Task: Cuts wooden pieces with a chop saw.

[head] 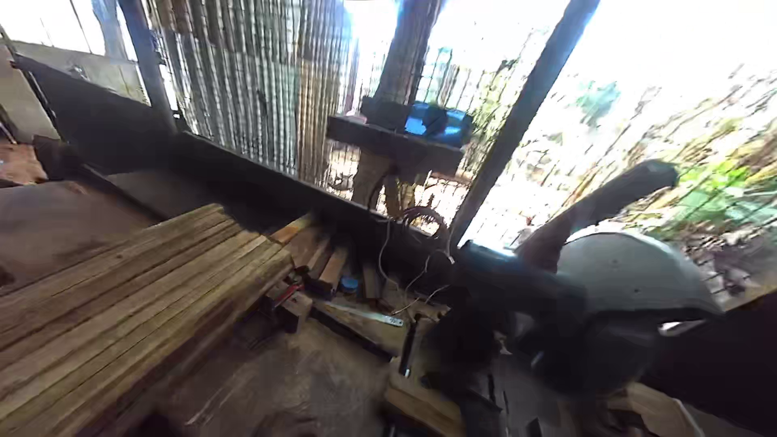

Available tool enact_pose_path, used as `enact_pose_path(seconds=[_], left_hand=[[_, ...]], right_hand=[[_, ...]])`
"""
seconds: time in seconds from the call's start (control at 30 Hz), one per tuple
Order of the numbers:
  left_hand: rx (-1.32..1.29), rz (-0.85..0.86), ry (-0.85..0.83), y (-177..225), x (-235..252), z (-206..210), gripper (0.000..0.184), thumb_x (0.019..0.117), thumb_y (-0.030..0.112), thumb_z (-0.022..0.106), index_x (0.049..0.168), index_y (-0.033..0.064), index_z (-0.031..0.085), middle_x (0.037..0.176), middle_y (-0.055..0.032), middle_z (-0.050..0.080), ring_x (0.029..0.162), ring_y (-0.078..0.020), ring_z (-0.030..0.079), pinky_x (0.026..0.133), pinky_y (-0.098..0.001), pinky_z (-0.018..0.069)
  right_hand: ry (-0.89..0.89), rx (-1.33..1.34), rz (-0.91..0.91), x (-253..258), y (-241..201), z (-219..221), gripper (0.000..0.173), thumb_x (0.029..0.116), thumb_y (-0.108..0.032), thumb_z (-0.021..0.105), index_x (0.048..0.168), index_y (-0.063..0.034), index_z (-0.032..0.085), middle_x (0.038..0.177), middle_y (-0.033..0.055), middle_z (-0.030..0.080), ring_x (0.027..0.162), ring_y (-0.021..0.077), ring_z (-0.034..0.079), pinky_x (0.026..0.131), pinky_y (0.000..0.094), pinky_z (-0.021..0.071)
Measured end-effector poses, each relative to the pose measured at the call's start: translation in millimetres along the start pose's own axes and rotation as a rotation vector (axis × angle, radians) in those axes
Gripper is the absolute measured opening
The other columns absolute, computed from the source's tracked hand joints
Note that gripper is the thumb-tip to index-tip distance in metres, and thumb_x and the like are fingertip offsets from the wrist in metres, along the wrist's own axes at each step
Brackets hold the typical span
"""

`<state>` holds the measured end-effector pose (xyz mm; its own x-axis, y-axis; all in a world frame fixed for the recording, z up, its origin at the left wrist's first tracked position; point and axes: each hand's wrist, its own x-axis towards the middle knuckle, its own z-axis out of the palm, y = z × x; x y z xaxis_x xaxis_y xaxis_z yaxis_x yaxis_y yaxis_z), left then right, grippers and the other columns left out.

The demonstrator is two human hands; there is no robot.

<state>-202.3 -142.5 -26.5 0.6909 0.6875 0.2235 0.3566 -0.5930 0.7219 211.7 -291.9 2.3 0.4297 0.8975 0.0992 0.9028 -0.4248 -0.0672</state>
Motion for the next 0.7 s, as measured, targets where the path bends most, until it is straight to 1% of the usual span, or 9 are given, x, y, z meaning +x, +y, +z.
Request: enact_pose_path(seconds=[0.07, 0.13, 0.27, 0.37, 0.47, 0.57, 0.63, 0.67, 0.7], left_hand=[[-0.043, 0.164, -0.160, -6.3, -1.8, -2.6, 0.052, 0.0978, 0.059, 0.056, 0.117, 0.0156, 0.076, 0.136, -0.0034, 0.068, 0.132, -0.0213, 0.058, 0.118, -0.0489, 0.0374], [-0.098, 0.257, -0.286, -11.4, 2.0, -8.0, 0.051, 0.0977, 0.059, 0.056, 0.117, 0.0158, 0.076, 0.136, -0.0031, 0.067, 0.133, -0.0209, 0.057, 0.121, -0.0483, 0.0340], [-0.224, 0.310, -0.339, -24.8, 7.5, -4.5, 0.051, 0.0993, 0.059, 0.053, 0.119, 0.0175, 0.075, 0.139, -0.0015, 0.066, 0.136, -0.0183, 0.054, 0.123, -0.0470, 0.0304], [-0.251, 0.297, -0.387, -26.2, 12.2, -3.4, 0.050, 0.0997, 0.058, 0.053, 0.123, 0.0183, 0.073, 0.143, -0.0019, 0.063, 0.141, -0.0176, 0.050, 0.126, -0.0472, 0.0258], [-0.143, 0.341, -0.490, -22.0, 20.6, 0.6, 0.057, 0.1003, 0.062, 0.049, 0.131, 0.0178, 0.068, 0.150, -0.0039, 0.056, 0.147, -0.0191, 0.043, 0.128, -0.0465, 0.0226], [0.032, 0.387, -0.613, -7.8, 47.7, 11.5, 0.063, 0.1006, 0.059, 0.051, 0.149, 0.0191, 0.053, 0.162, -0.0046, 0.042, 0.155, -0.0208, 0.030, 0.129, -0.0462, 0.0182], [0.089, 0.409, -0.641, 7.3, 76.5, 23.5, 0.069, 0.1013, 0.052, 0.053, 0.160, 0.0189, 0.039, 0.168, -0.0052, 0.031, 0.158, -0.0225, 0.021, 0.130, -0.0481, 0.0139], [0.126, 0.454, -0.605, 9.8, 93.3, 34.0, 0.068, 0.1020, 0.050, 0.053, 0.160, 0.0184, 0.037, 0.168, -0.0055, 0.031, 0.158, -0.0239, 0.022, 0.130, -0.0493, 0.0145], [0.156, 0.494, -0.568, 12.4, 110.3, 43.3, 0.062, 0.1029, 0.045, 0.053, 0.157, 0.0172, 0.043, 0.165, -0.0073, 0.039, 0.156, -0.0271, 0.028, 0.128, -0.0520, 0.0189]], right_hand=[[0.081, 0.034, -0.050, 30.6, -58.8, 12.8, 0.097, 0.0607, -0.084, 0.073, 0.128, -0.0140, 0.068, 0.131, 0.0146, 0.067, 0.125, 0.0349, 0.061, 0.108, 0.0535, 0.0476], [0.126, 0.036, -0.072, 65.2, -107.3, 25.4, 0.100, 0.0571, -0.088, 0.071, 0.123, -0.0127, 0.070, 0.126, 0.0137, 0.068, 0.120, 0.0333, 0.063, 0.104, 0.0517, 0.0504], [0.054, 0.022, -0.030, 121.7, -170.6, 33.3, 0.100, 0.0559, -0.090, 0.069, 0.120, -0.0129, 0.069, 0.123, 0.0104, 0.068, 0.119, 0.0302, 0.062, 0.104, 0.0505, 0.0494], [0.000, 0.006, -0.017, 140.8, -202.7, 32.6, 0.100, 0.0560, -0.091, 0.066, 0.120, -0.0143, 0.069, 0.121, 0.0073, 0.068, 0.119, 0.0277, 0.061, 0.106, 0.0483, 0.0479], [-0.048, 0.024, 0.015, 147.0, -217.8, 31.2, 0.099, 0.0542, -0.090, 0.068, 0.120, -0.0160, 0.069, 0.121, 0.0061, 0.067, 0.119, 0.0268, 0.061, 0.105, 0.0478, 0.0492], [-0.077, 0.000, 0.001, 151.6, -220.4, 24.9, 0.095, 0.0557, -0.089, 0.068, 0.120, -0.0182, 0.069, 0.121, 0.0050, 0.068, 0.119, 0.0263, 0.061, 0.104, 0.0487, 0.0490], [-0.163, -0.052, -0.042, 155.1, -226.4, 12.5, 0.090, 0.0614, -0.085, 0.069, 0.123, -0.0187, 0.069, 0.124, 0.0047, 0.068, 0.121, 0.0265, 0.060, 0.107, 0.0513, 0.0451], [-0.216, -0.093, -0.070, 160.0, -231.7, 6.0, 0.087, 0.0641, -0.081, 0.070, 0.124, -0.0179, 0.069, 0.126, 0.0055, 0.068, 0.123, 0.0272, 0.060, 0.109, 0.0534, 0.0425], [-0.273, -0.128, -0.098, 164.2, -239.4, 0.7, 0.082, 0.0680, -0.077, 0.071, 0.124, -0.0171, 0.068, 0.127, 0.0064, 0.068, 0.126, 0.0284, 0.058, 0.111, 0.0552, 0.0401]])
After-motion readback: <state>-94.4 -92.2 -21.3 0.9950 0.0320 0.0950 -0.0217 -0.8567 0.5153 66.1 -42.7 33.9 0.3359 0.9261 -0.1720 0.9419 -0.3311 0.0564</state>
